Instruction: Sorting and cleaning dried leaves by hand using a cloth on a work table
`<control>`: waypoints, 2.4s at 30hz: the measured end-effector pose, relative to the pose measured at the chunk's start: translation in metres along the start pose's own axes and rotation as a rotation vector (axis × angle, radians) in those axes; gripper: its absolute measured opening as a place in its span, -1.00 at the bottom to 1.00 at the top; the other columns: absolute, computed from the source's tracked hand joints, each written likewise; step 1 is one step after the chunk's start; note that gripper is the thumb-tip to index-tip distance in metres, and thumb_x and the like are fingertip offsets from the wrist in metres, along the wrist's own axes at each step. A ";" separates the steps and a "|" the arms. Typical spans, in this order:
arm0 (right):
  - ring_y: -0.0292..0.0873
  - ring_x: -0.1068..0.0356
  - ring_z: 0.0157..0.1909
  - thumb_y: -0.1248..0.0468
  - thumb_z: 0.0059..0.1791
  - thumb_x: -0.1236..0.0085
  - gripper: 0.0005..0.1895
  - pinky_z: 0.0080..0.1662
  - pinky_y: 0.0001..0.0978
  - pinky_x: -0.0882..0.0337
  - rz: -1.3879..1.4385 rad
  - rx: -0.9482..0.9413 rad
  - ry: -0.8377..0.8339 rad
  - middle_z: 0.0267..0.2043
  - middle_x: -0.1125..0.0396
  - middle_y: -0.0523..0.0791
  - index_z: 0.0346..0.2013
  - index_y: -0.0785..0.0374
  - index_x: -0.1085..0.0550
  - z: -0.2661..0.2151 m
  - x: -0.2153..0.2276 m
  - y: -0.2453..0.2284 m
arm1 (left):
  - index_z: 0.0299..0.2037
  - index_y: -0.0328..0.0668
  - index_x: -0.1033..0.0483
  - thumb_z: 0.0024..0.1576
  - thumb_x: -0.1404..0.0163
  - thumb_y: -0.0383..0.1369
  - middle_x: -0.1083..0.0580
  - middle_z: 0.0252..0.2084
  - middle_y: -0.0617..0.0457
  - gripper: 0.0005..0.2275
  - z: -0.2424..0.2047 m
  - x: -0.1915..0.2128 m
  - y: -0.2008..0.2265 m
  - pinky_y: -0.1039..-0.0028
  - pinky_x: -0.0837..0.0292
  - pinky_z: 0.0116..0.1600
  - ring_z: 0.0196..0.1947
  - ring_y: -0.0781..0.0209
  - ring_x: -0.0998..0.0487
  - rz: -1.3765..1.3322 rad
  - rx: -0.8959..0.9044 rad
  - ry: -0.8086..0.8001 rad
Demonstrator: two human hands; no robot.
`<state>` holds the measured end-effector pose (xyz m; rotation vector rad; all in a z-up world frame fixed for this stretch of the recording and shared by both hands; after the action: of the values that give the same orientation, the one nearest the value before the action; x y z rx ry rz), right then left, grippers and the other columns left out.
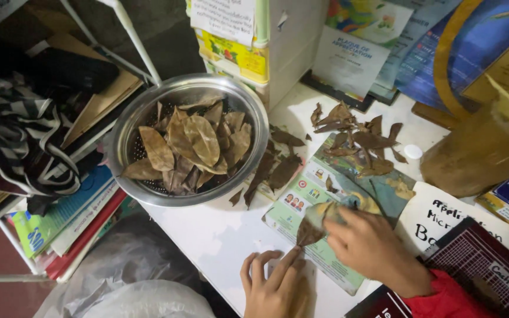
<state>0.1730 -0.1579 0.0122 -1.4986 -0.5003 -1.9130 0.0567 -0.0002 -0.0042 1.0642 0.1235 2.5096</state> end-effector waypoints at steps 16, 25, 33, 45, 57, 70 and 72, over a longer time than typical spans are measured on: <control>-0.13 -0.55 -0.52 0.35 -0.08 -0.08 -0.82 -0.55 -0.40 -0.57 -0.299 0.072 0.063 -0.22 -0.52 0.17 -0.23 0.24 -0.59 0.004 -0.008 -0.004 | -0.28 0.17 -0.57 0.11 0.02 -0.29 -0.56 0.05 0.50 -0.91 0.018 0.010 0.007 0.13 -0.19 0.21 -0.13 0.24 -0.48 -0.018 0.124 0.048; -0.23 -0.47 -0.63 0.35 -0.01 -0.02 -0.80 -0.67 -0.38 -0.51 -0.185 0.173 -0.191 -0.29 -0.52 0.04 -0.34 0.15 -0.63 0.012 -0.015 -0.013 | -0.32 0.17 -0.58 0.02 -0.02 -0.34 -0.58 -0.02 0.53 -0.90 0.013 0.008 0.000 0.07 -0.23 0.17 -0.16 0.22 -0.49 -0.001 0.133 0.068; -0.22 -0.30 -0.68 0.36 -0.06 0.01 -0.78 -0.68 -0.31 -0.34 -0.239 -0.135 0.029 -0.48 -0.43 -0.08 -0.39 0.15 -0.63 0.012 0.023 0.027 | -0.14 -0.05 -0.54 0.05 0.03 -0.25 -0.52 0.18 0.28 -0.78 0.015 0.014 0.003 -0.09 -0.07 0.24 0.00 0.03 -0.44 -0.159 0.088 -0.158; 0.01 -0.57 -0.47 0.22 0.02 0.16 -0.72 -0.50 0.03 -0.56 -0.051 -0.084 -0.487 -0.23 -0.47 -0.10 -0.32 0.01 -0.58 -0.003 -0.008 -0.023 | -0.11 -0.08 -0.53 0.12 0.01 -0.34 -0.52 0.16 0.25 -0.82 0.023 0.018 0.003 -0.10 -0.04 0.28 0.02 0.02 -0.42 -0.193 0.131 -0.220; -0.32 -0.43 -0.71 0.34 0.04 0.00 -0.76 -0.69 -0.49 -0.53 -0.208 -0.209 -0.247 -0.34 -0.54 -0.08 -0.12 0.10 -0.61 0.009 0.035 0.024 | -0.06 -0.11 -0.53 0.12 0.01 -0.38 -0.51 0.20 0.24 -0.79 0.024 0.020 0.004 -0.13 -0.06 0.28 0.03 -0.02 -0.40 -0.205 0.137 -0.259; -0.20 -0.52 -0.61 0.15 0.02 -0.11 -0.85 -0.64 -0.37 -0.52 -0.379 -0.141 -0.349 -0.22 -0.52 -0.08 -0.20 -0.10 -0.62 0.006 0.004 -0.004 | -0.24 -0.17 -0.46 0.08 0.02 -0.41 -0.51 0.19 0.20 -0.91 0.027 0.019 0.005 -0.15 -0.08 0.26 -0.03 -0.07 -0.39 -0.195 0.126 -0.275; -0.20 -0.47 -0.70 0.22 0.06 -0.08 -0.81 -0.77 -0.45 -0.36 -0.423 -0.262 -0.334 -0.27 -0.53 -0.09 -0.14 -0.09 -0.62 0.007 0.006 0.008 | -0.26 -0.20 -0.43 0.10 0.00 -0.40 -0.51 0.20 0.18 -0.92 0.027 0.019 0.005 -0.17 -0.08 0.26 -0.03 -0.09 -0.38 -0.223 0.125 -0.288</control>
<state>0.1829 -0.1604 0.0197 -2.0312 -0.7911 -2.1131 0.0620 0.0007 0.0287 1.3688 0.3008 2.1502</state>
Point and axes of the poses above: each hand's wrist, its own z-axis towards the middle knuckle, its own x-axis out of the back of the hand, y = z × x, the point moved 6 cm from there along z, towards the middle knuckle
